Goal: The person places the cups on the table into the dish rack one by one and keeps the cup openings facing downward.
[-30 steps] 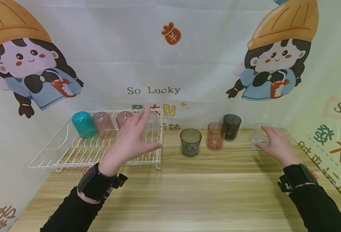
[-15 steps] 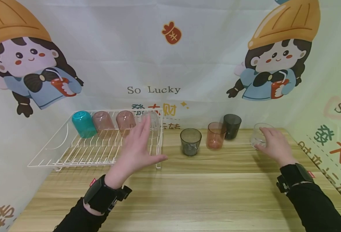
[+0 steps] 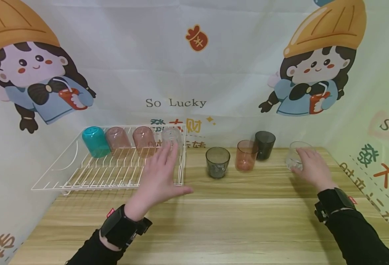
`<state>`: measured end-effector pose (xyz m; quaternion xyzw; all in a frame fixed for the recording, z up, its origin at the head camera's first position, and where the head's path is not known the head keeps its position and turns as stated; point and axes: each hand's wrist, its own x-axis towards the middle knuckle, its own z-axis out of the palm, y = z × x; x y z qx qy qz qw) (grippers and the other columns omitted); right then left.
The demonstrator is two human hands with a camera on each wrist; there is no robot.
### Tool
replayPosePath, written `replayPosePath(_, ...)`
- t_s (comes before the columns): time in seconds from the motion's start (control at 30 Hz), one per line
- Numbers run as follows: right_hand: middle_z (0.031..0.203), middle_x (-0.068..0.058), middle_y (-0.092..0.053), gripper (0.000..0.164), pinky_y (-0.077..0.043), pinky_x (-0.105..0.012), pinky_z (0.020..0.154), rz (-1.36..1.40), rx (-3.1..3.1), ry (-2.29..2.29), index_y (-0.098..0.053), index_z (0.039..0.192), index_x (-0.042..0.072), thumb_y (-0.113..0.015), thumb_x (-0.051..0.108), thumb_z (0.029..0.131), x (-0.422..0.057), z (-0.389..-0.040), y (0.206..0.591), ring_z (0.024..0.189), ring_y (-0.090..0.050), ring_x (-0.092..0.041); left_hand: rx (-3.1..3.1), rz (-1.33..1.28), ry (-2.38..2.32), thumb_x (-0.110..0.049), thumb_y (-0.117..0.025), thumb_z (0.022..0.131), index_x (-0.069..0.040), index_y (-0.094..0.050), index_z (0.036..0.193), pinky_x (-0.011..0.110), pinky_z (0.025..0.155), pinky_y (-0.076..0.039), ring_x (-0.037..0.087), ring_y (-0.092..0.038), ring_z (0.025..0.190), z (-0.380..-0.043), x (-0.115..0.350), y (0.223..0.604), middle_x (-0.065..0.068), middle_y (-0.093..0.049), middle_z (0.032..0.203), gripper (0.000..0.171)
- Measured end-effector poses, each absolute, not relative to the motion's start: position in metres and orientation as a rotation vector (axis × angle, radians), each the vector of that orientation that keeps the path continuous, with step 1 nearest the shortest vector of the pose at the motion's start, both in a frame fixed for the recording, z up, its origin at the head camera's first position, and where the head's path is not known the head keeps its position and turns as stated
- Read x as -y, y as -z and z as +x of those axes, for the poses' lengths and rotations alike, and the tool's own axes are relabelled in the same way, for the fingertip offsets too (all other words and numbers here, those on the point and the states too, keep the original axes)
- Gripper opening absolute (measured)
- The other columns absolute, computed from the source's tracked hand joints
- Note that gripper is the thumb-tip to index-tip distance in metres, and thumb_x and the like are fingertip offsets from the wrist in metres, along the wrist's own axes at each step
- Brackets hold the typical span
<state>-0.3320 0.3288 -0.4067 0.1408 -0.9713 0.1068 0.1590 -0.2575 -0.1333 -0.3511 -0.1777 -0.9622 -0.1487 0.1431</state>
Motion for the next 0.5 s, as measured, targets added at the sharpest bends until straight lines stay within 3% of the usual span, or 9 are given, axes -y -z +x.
replayPosePath(0.3,0.119,-0.036,-0.053,0.054,-0.03,-0.057,0.104,0.364,2.738,-0.255,-0.046,0.126,-0.014,-0.067,0.007,0.081,-0.327,-0.3321,0.4116,0.112,-0.046,-0.051,2.833,-0.552,0.32,-0.071,-0.074,0.057,-0.014,-0.005,0.153,0.065,0.111,-0.012,0.041,-0.013,0.143,-0.254,0.13,0.3553,0.015,-0.01,0.158,0.131)
replayPosePath(0.5,0.099,-0.03,-0.064,0.029,-0.041,-0.055,0.091,0.328,2.663,-0.249,-0.057,0.11,-0.012,-0.062,-0.003,0.083,-0.3252,-0.3303,0.4115,0.093,-0.056,-0.045,2.852,-0.576,0.306,-0.071,-0.076,0.054,-0.013,-0.01,0.153,0.066,0.11,-0.013,0.04,-0.014,0.143,-0.2524,0.13,0.3554,0.015,-0.011,0.158,0.132)
